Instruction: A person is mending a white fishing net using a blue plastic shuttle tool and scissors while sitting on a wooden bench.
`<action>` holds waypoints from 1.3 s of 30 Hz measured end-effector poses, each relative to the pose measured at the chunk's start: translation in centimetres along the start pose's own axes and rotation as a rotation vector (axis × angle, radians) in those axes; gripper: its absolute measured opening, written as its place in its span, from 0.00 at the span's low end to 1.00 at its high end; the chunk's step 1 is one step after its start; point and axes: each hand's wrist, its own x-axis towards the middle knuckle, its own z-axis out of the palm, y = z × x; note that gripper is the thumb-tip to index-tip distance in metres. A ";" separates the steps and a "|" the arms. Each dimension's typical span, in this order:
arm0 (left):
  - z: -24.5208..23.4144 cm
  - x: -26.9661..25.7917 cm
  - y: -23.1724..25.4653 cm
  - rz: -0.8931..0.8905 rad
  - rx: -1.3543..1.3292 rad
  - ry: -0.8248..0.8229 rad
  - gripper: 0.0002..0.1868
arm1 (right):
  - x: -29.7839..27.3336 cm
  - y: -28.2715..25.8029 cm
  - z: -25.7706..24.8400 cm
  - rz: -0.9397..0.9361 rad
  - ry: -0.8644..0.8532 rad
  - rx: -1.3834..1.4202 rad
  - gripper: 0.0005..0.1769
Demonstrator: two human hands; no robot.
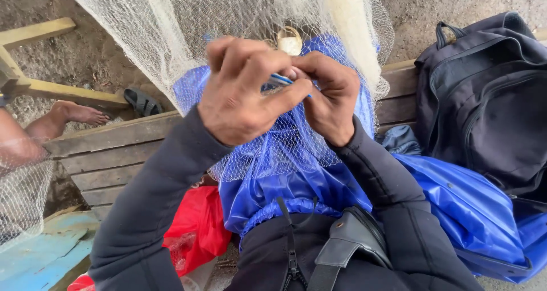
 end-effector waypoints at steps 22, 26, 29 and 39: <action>-5.7 -0.3 -1.5 -0.396 0.414 -0.809 0.06 | -0.4 4.1 3.6 -0.413 0.053 -0.186 0.01; -4.5 -0.3 -2.9 -0.469 0.116 -0.753 0.04 | -2.4 6.1 4.2 -0.602 0.014 -0.729 0.10; -4.1 -0.1 -2.7 -0.484 -0.017 -0.653 0.06 | -3.3 6.7 4.5 -0.474 -0.104 -0.958 0.21; -2.7 -1.0 -1.4 -0.509 -0.241 -0.437 0.04 | -1.2 7.5 7.0 -0.242 -0.068 -0.656 0.14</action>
